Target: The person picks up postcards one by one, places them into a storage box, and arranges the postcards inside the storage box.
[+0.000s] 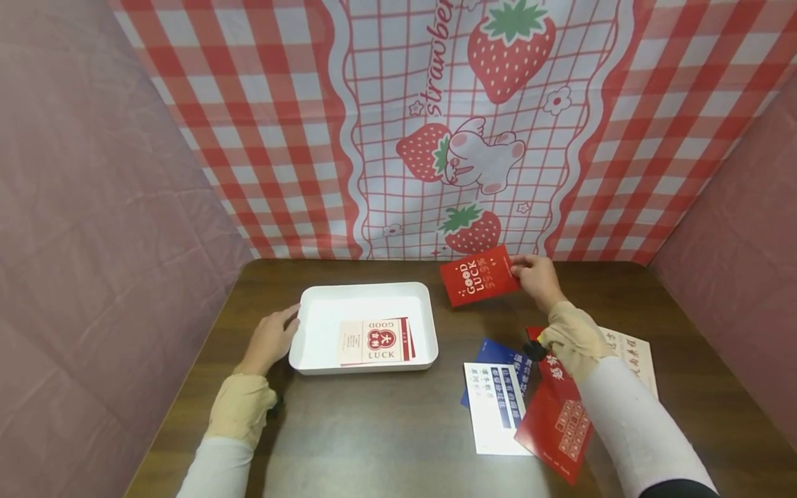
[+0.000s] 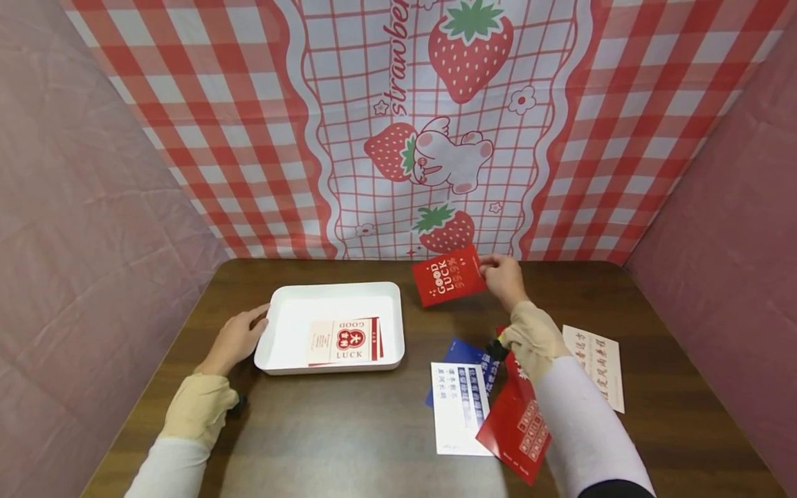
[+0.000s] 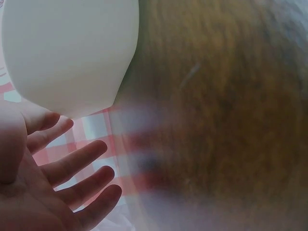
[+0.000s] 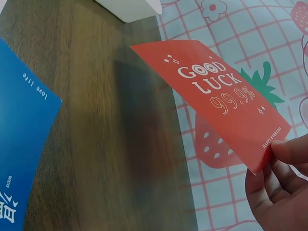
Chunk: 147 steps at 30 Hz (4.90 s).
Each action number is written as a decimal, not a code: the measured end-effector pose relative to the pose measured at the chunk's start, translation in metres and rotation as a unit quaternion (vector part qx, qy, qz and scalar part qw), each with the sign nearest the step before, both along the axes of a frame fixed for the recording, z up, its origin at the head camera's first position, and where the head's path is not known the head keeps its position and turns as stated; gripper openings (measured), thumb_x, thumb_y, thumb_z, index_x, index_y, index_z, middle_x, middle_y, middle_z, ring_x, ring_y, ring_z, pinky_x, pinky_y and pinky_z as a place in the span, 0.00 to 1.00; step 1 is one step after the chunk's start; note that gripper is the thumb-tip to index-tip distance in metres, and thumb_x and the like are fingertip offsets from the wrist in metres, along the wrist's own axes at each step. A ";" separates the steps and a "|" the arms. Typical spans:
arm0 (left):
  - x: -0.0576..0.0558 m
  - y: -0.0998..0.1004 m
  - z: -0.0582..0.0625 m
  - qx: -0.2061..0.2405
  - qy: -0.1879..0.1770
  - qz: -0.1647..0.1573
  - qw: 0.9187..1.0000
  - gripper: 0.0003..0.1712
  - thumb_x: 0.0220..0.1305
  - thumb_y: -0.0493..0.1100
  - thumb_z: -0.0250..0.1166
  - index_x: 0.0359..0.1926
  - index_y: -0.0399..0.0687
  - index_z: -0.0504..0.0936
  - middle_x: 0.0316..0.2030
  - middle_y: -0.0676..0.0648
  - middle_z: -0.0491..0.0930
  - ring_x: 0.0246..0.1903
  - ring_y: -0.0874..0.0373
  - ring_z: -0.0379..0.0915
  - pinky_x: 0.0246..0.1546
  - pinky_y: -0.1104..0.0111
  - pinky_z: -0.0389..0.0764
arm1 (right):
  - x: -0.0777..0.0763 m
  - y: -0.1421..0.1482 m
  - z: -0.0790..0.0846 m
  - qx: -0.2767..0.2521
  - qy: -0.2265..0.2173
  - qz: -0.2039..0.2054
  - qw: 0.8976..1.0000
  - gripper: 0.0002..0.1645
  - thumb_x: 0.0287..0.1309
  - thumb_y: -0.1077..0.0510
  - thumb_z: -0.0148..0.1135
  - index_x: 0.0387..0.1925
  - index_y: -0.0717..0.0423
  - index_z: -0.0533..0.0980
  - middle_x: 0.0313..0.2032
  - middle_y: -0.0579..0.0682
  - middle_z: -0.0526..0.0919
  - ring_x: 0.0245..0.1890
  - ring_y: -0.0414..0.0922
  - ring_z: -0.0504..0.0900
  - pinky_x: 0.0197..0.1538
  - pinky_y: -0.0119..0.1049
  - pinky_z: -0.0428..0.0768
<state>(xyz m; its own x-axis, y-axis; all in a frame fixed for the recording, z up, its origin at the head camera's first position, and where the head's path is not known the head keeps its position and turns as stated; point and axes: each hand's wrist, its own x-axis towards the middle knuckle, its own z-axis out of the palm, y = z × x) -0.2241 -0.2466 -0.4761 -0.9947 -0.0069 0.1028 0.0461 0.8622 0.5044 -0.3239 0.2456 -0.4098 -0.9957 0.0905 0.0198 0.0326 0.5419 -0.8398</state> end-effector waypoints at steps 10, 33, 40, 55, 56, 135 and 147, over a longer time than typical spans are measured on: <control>-0.001 0.000 0.000 0.002 -0.009 0.006 1.000 0.25 0.71 0.42 0.52 0.66 0.40 0.71 0.60 0.30 0.74 0.61 0.33 0.69 0.64 0.44 0.68 | 0.002 -0.005 0.003 -0.023 0.002 -0.006 1.000 0.19 0.66 0.65 0.53 0.55 0.70 0.75 0.45 0.62 0.82 0.30 0.30 0.74 0.32 0.21 0.75; -0.002 0.001 0.001 -0.001 -0.010 0.005 1.000 0.25 0.71 0.42 0.52 0.66 0.41 0.71 0.60 0.31 0.74 0.61 0.33 0.68 0.63 0.43 0.68 | 0.013 -0.037 0.018 -0.109 -0.014 0.023 0.994 0.20 0.66 0.67 0.53 0.57 0.72 0.72 0.24 0.32 0.76 0.26 0.30 0.75 0.31 0.24 0.76; -0.003 0.000 -0.001 0.003 -0.005 0.006 1.000 0.25 0.71 0.42 0.52 0.66 0.41 0.71 0.60 0.31 0.74 0.61 0.33 0.69 0.63 0.43 0.68 | 0.017 -0.041 0.015 -0.166 -0.032 0.042 0.985 0.23 0.66 0.67 0.53 0.60 0.75 0.69 0.26 0.33 0.78 0.26 0.31 0.76 0.31 0.24 0.78; -0.003 0.000 -0.001 0.006 -0.005 0.005 1.000 0.25 0.71 0.42 0.52 0.66 0.41 0.71 0.60 0.31 0.75 0.61 0.33 0.69 0.63 0.43 0.69 | 0.022 -0.059 0.005 -0.259 -0.054 0.074 0.961 0.20 0.63 0.72 0.52 0.55 0.79 0.68 0.21 0.38 0.80 0.18 0.33 0.74 0.25 0.25 0.74; -0.003 0.000 0.000 0.006 -0.004 0.005 1.000 0.25 0.71 0.42 0.52 0.66 0.41 0.71 0.60 0.31 0.75 0.61 0.33 0.70 0.63 0.43 0.69 | 0.022 -0.060 0.005 -0.261 -0.058 0.074 0.961 0.20 0.63 0.72 0.52 0.56 0.79 0.68 0.21 0.38 0.80 0.18 0.33 0.74 0.24 0.25 0.74; -0.002 0.001 0.000 0.006 -0.027 0.015 1.000 0.26 0.72 0.43 0.50 0.68 0.43 0.69 0.62 0.31 0.72 0.63 0.33 0.67 0.65 0.43 0.66 | 0.062 -0.131 -0.044 -0.192 -0.165 0.147 0.956 0.20 0.59 0.70 0.58 0.52 0.79 0.74 0.21 0.47 0.79 0.18 0.36 0.76 0.24 0.27 0.81; -0.001 0.000 -0.001 0.009 -0.038 0.020 0.999 0.26 0.73 0.44 0.50 0.69 0.44 0.68 0.63 0.32 0.71 0.64 0.33 0.65 0.66 0.42 0.65 | 0.063 -0.124 -0.045 -0.195 -0.152 0.187 0.951 0.23 0.59 0.69 0.57 0.54 0.80 0.72 0.22 0.48 0.79 0.19 0.37 0.76 0.25 0.26 0.80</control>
